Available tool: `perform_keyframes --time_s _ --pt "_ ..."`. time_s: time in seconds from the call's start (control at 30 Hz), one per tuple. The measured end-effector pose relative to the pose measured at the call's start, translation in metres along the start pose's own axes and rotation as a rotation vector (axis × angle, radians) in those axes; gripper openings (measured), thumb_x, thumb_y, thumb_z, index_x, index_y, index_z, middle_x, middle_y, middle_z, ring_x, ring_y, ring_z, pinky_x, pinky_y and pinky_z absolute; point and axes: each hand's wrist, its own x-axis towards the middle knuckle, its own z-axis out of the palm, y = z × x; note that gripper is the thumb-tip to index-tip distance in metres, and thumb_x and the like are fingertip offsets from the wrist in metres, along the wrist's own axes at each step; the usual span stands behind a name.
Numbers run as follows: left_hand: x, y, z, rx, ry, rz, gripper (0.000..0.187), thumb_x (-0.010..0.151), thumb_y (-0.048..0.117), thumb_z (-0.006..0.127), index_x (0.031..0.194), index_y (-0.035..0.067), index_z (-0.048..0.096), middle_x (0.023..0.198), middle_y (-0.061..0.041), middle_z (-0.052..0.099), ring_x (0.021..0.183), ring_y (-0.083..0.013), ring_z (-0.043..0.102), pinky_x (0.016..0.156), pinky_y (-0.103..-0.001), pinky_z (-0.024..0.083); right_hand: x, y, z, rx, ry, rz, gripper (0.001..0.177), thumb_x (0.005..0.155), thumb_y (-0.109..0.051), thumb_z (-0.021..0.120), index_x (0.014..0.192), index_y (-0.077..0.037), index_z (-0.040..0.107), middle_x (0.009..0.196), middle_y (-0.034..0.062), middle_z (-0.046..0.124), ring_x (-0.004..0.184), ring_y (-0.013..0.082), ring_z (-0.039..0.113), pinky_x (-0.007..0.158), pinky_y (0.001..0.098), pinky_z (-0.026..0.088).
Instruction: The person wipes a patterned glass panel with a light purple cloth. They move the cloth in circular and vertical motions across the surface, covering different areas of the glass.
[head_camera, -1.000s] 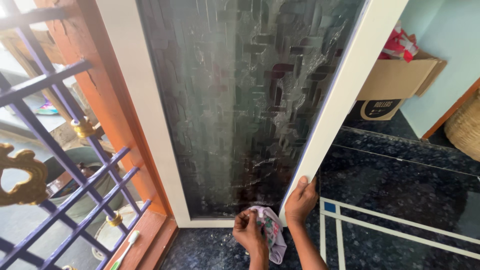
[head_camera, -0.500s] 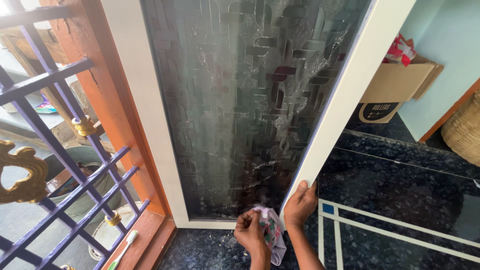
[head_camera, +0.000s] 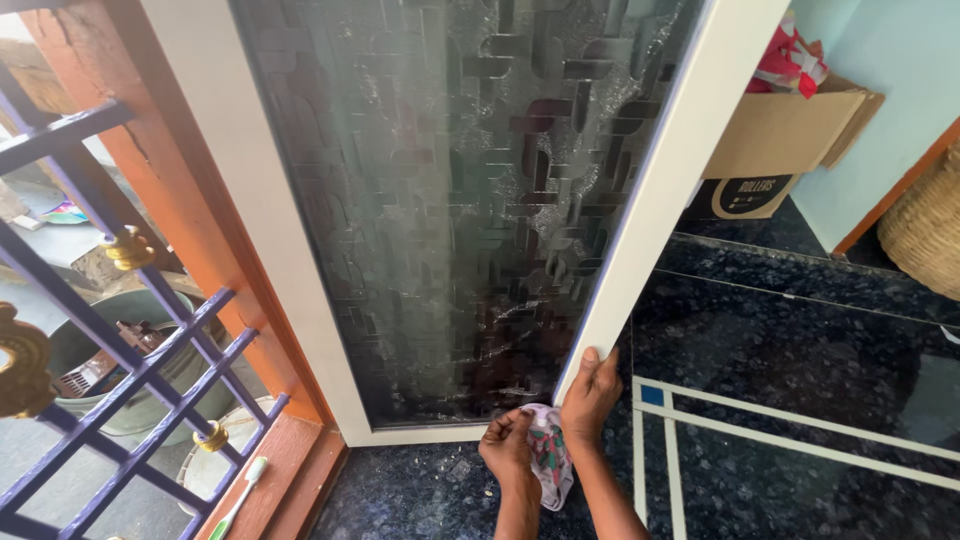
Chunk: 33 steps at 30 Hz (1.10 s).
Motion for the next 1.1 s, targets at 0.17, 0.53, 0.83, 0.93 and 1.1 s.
perform_keyframes --time_s 0.17,0.53,0.83,0.93,1.1 --pt "0.008 0.012 -0.022 -0.131 0.156 0.018 0.01 0.08 -0.005 0.077 0.088 -0.001 0.073 0.08 -0.01 0.076 0.065 -0.0128 0.069 0.056 -0.023 0.053 -0.006 0.006 -0.007 0.062 -0.033 -0.062 0.071 0.107 -0.059 0.036 0.13 0.004 0.058 0.099 0.0218 0.072 0.093 0.034 0.072 0.078 0.0445 0.053" --pt "0.029 0.073 -0.051 -0.28 0.314 0.141 0.006 0.086 -0.003 0.073 0.086 0.0 0.068 0.082 -0.007 0.071 0.067 -0.0144 0.066 0.056 -0.026 0.056 -0.007 0.008 -0.002 0.127 -0.033 -0.053 0.075 0.105 -0.061 0.037 0.136 0.005 0.056 0.107 0.0212 0.072 0.1 0.0323 0.071 0.084 0.0423 0.052" --pt "0.05 0.075 -0.088 -0.036 0.337 0.247 0.01 0.082 0.001 0.078 0.089 -0.001 0.071 0.08 -0.005 0.072 0.068 -0.0123 0.063 0.059 -0.027 0.051 -0.011 0.009 0.001 0.121 0.012 -0.094 0.071 0.108 -0.058 0.039 0.135 0.005 0.057 0.113 0.0233 0.071 0.104 0.0372 0.07 0.086 0.0451 0.052" --pt "0.036 0.092 -0.093 0.384 0.374 0.368 0.01 0.08 0.005 0.08 0.087 -0.001 0.077 0.077 -0.005 0.074 0.066 -0.0102 0.063 0.062 -0.025 0.051 -0.035 0.023 0.005 -0.075 0.052 0.116 0.065 0.106 -0.056 0.041 0.119 0.004 0.062 0.102 0.0243 0.07 0.093 0.0404 0.068 0.08 0.0494 0.05" --pt "0.027 0.115 -0.088 0.482 0.312 0.296 0.015 0.079 0.01 0.081 0.089 0.0 0.078 0.076 -0.006 0.072 0.064 -0.0121 0.059 0.06 -0.029 0.049 -0.133 0.028 0.01 -0.311 -0.006 0.388 0.044 0.1 -0.046 0.058 0.104 -0.002 0.067 0.098 0.0196 0.072 0.093 0.0358 0.071 0.085 0.047 0.053"
